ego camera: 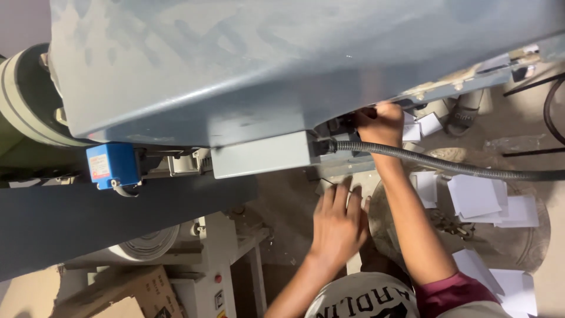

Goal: Operator uses a small hand tool to adjust and clear a jam in a production machine, then threads new material through the rollers.

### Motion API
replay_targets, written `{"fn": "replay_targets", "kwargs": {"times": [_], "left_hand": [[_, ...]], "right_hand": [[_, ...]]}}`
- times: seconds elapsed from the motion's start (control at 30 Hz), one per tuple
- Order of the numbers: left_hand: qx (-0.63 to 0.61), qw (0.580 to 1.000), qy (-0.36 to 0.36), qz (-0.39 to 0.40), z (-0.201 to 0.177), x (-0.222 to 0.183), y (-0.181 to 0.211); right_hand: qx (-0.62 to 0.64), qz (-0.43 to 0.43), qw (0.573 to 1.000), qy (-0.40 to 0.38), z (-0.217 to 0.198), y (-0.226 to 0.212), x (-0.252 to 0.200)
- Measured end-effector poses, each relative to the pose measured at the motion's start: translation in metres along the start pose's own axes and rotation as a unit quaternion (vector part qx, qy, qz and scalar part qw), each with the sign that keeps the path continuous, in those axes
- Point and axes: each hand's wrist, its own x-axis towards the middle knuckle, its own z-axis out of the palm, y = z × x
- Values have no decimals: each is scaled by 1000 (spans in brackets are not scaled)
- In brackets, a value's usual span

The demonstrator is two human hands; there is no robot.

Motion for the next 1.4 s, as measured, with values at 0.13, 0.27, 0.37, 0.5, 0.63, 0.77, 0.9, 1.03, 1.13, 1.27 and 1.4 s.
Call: {"fn": "replay_targets", "kwargs": {"times": [0.13, 0.27, 0.37, 0.5, 0.63, 0.77, 0.9, 1.03, 1.13, 1.27, 1.4], "left_hand": [[51, 998, -34, 0, -2, 43, 9], [168, 981, -100, 8, 4, 68, 12], [202, 974, -100, 13, 7, 77, 15], [202, 976, -80, 0, 6, 74, 13], [178, 974, -137, -39, -2, 72, 9], [197, 975, -98, -17, -5, 68, 1], [164, 982, -96, -5, -14, 67, -5], [153, 982, -108, -10, -23, 70, -3], [158, 986, -61, 1, -19, 68, -7], [121, 989, -81, 3, -5, 63, -17], [113, 991, -71, 7, -8, 65, -16]], "right_hand": [[-49, 69, 996, 2, -5, -20, 3], [-48, 70, 996, -14, -10, -18, 5], [-56, 47, 997, -21, -12, -12, 8], [-67, 58, 996, -23, -8, -29, 6], [-28, 64, 997, -29, -3, -15, 3], [-32, 50, 998, -30, -3, -4, 6], [4, 31, 998, -62, 1, -12, 7], [81, 35, 994, -68, 6, -18, 8], [81, 59, 993, -60, 3, -7, 7], [65, 88, 993, -53, 3, -7, 8], [5, 91, 996, -16, 3, 0, 6]]}}
